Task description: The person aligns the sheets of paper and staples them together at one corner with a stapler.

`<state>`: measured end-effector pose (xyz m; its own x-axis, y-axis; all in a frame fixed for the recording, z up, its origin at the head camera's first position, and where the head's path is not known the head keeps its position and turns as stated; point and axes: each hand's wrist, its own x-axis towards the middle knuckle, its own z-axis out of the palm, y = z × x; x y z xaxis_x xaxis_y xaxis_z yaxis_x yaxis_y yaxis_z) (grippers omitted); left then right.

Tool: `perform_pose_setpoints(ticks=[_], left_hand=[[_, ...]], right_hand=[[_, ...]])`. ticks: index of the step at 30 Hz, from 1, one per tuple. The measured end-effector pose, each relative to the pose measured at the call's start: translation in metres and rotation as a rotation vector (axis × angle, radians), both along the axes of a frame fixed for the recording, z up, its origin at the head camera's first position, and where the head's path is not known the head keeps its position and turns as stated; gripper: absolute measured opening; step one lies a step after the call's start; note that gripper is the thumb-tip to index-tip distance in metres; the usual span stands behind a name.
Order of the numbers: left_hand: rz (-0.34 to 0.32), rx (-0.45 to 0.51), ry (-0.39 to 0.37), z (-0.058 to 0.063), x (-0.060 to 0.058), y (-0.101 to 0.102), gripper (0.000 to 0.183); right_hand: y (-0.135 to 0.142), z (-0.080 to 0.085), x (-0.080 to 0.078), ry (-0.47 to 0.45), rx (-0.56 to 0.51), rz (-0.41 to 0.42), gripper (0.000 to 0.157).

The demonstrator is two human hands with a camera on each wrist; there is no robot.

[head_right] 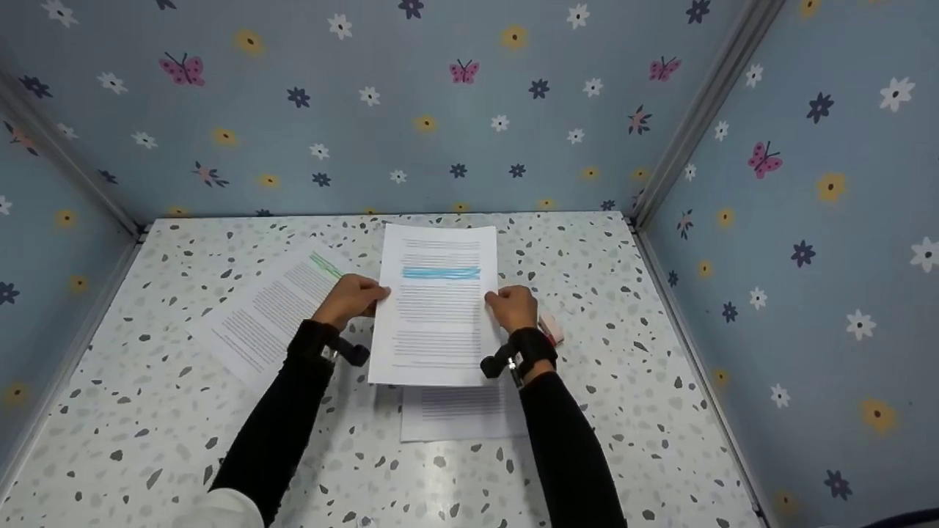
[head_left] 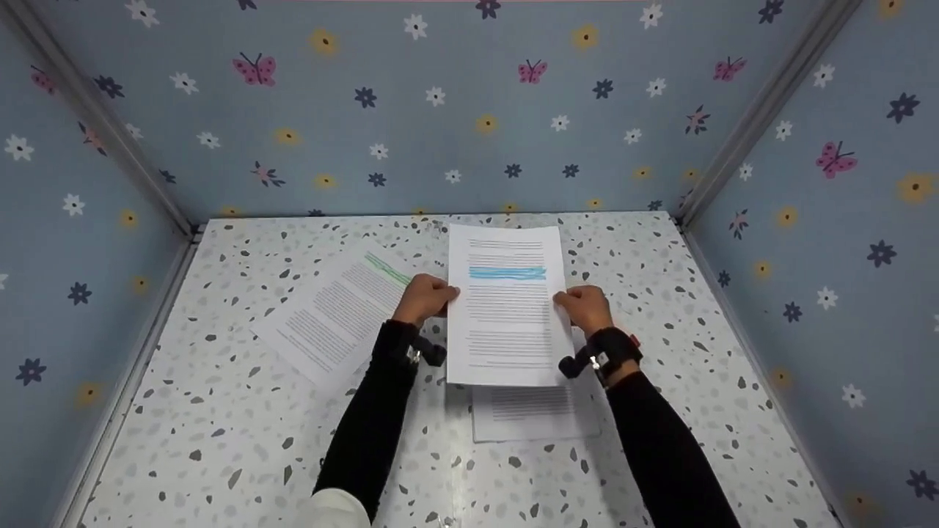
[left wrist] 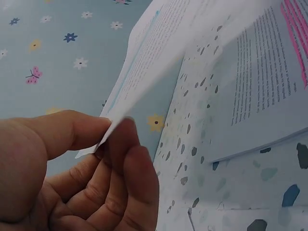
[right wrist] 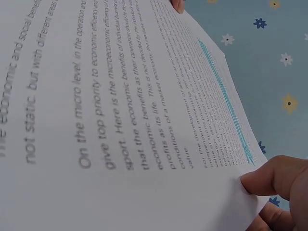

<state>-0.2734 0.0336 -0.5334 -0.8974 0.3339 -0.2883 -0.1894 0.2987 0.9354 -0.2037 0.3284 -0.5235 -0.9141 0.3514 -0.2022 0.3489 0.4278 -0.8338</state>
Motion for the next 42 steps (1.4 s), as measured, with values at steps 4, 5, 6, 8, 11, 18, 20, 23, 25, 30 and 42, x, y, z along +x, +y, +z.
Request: perform_pose_setpoints(ticks=[4, 5, 6, 8, 11, 18, 20, 23, 25, 30, 42], left_hand=[[-0.008, -0.013, -0.016, -0.002, 0.002, 0.012, 0.02], [-0.006, -0.016, -0.02, -0.003, 0.003, 0.015, 0.02], [-0.002, -0.02, -0.024, -0.004, 0.003, 0.017, 0.02], [0.006, -0.03, -0.028, -0.006, 0.005, 0.02, 0.02], [0.017, -0.041, -0.034, -0.01, 0.008, 0.024, 0.019], [-0.005, -0.155, -0.009, -0.02, 0.017, 0.031, 0.019], [-0.008, -0.183, -0.019, -0.025, 0.018, 0.032, 0.021], [-0.006, -0.204, -0.031, -0.029, 0.021, 0.034, 0.022], [-0.003, -0.208, -0.031, -0.031, 0.023, 0.035, 0.021], [-0.01, -0.228, -0.005, -0.036, 0.03, 0.036, 0.021], [-0.086, -0.386, 0.015, -0.055, 0.036, 0.04, 0.032]], right_hand=[[0.01, -0.003, 0.007, -0.013, 0.011, -0.02, 0.028], [0.012, -0.004, 0.008, -0.017, 0.015, -0.028, 0.026], [0.014, -0.005, 0.009, -0.019, 0.017, -0.032, 0.024], [0.017, -0.009, 0.011, -0.02, 0.026, -0.025, 0.024], [0.021, -0.016, 0.015, -0.012, 0.044, -0.007, 0.03], [0.028, -0.031, 0.022, -0.039, 0.082, 0.012, 0.044], [0.03, -0.033, 0.022, -0.057, 0.085, 0.008, 0.043], [0.031, -0.035, 0.023, -0.084, 0.091, 0.0, 0.041], [0.032, -0.037, 0.024, -0.095, 0.097, -0.001, 0.04], [0.035, -0.044, 0.029, -0.104, 0.109, 0.012, 0.043], [0.042, -0.066, 0.036, -0.089, 0.208, 0.058, 0.043]])
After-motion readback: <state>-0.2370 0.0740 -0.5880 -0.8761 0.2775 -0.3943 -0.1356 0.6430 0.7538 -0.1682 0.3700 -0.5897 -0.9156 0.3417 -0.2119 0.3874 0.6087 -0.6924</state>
